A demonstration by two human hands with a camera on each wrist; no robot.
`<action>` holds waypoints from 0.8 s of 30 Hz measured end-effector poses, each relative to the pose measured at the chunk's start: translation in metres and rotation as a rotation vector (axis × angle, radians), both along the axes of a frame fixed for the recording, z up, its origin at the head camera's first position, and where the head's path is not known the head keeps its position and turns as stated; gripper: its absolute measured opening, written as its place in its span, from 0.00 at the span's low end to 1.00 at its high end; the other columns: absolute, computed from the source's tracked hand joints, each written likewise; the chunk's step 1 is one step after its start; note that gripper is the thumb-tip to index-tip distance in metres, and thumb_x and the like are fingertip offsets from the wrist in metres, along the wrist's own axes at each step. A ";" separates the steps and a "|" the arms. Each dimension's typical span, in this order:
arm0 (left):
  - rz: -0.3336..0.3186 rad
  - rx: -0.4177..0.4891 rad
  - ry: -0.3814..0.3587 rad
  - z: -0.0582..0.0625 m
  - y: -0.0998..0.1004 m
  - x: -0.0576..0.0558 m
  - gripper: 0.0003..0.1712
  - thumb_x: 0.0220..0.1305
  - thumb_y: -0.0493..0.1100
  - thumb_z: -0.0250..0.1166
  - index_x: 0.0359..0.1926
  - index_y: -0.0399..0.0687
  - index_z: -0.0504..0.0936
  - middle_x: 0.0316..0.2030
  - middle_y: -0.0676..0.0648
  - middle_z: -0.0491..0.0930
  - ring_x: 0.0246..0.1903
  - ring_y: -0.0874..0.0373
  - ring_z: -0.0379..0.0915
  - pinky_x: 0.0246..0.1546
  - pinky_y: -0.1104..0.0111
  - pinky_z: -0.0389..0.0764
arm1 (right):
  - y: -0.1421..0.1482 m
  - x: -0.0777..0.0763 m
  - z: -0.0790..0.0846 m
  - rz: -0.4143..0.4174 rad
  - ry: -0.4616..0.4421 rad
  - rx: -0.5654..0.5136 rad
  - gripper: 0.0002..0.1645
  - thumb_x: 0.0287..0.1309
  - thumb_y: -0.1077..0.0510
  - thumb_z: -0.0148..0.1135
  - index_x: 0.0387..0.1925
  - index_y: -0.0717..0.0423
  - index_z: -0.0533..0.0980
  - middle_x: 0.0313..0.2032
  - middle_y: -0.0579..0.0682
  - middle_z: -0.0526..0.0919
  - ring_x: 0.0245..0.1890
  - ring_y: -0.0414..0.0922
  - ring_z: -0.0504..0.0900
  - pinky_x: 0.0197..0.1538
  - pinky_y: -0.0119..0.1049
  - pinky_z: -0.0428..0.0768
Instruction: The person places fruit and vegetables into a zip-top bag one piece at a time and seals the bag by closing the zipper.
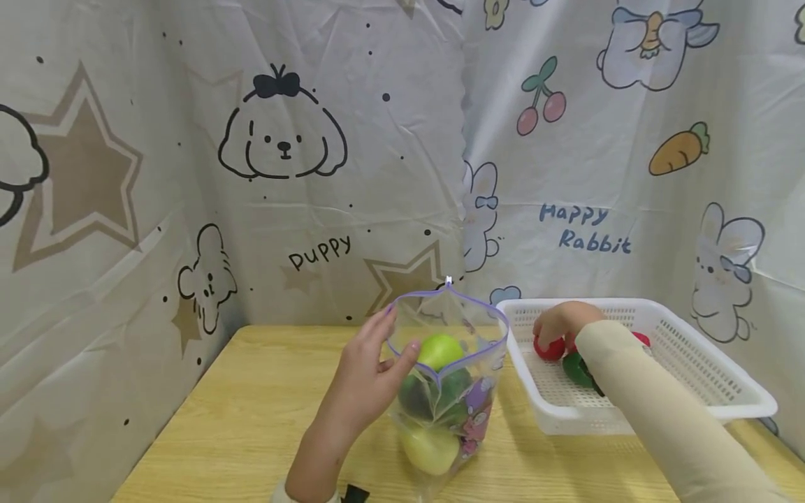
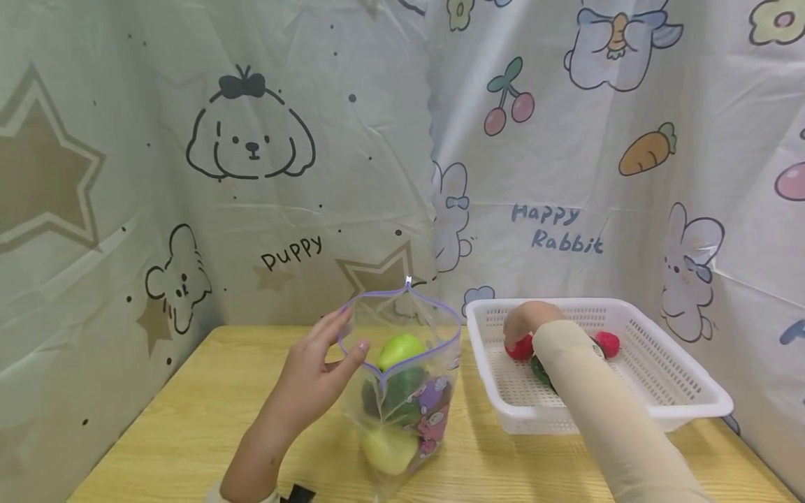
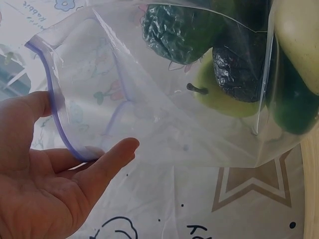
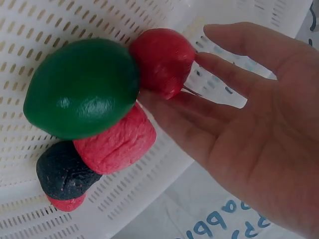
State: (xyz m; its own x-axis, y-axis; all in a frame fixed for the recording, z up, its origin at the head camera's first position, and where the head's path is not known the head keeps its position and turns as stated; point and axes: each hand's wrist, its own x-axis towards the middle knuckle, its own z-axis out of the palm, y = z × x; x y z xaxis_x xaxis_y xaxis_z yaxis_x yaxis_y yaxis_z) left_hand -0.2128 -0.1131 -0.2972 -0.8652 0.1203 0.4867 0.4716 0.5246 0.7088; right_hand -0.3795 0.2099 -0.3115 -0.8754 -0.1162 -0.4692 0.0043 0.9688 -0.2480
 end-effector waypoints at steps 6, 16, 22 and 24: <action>0.006 -0.004 0.001 0.001 0.000 0.001 0.38 0.63 0.56 0.57 0.66 0.38 0.63 0.69 0.39 0.59 0.61 0.44 0.64 0.42 0.58 0.85 | -0.009 0.003 -0.008 -0.002 -0.069 -0.095 0.31 0.48 0.60 0.64 0.57 0.56 0.70 0.42 0.59 0.78 0.41 0.57 0.78 0.52 0.52 0.81; 0.002 -0.005 -0.003 0.000 0.001 0.000 0.38 0.63 0.57 0.57 0.67 0.40 0.62 0.69 0.41 0.59 0.61 0.47 0.64 0.42 0.59 0.85 | -0.012 0.004 -0.022 0.063 -0.164 -0.074 0.22 0.47 0.62 0.66 0.48 0.53 0.74 0.35 0.59 0.80 0.38 0.59 0.82 0.48 0.55 0.83; -0.007 -0.005 -0.009 0.000 0.000 0.001 0.38 0.63 0.58 0.57 0.67 0.41 0.62 0.69 0.42 0.59 0.62 0.47 0.63 0.42 0.59 0.85 | -0.016 0.007 -0.014 0.083 -0.152 -0.069 0.22 0.47 0.61 0.67 0.47 0.52 0.73 0.37 0.56 0.79 0.39 0.57 0.81 0.49 0.54 0.83; -0.001 -0.007 -0.007 0.000 -0.001 0.001 0.38 0.63 0.58 0.57 0.67 0.40 0.62 0.69 0.41 0.59 0.62 0.47 0.64 0.42 0.59 0.85 | -0.020 0.007 -0.007 0.103 -0.121 -0.052 0.22 0.47 0.60 0.67 0.47 0.50 0.73 0.39 0.55 0.78 0.39 0.56 0.80 0.47 0.53 0.84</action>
State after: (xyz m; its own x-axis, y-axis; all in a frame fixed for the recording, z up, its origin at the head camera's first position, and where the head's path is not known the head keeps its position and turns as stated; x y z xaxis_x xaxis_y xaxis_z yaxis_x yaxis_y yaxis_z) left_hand -0.2120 -0.1139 -0.2969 -0.8687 0.1246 0.4793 0.4668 0.5295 0.7084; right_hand -0.3721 0.1903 -0.3184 -0.7951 -0.2292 -0.5615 -0.0613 0.9514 -0.3017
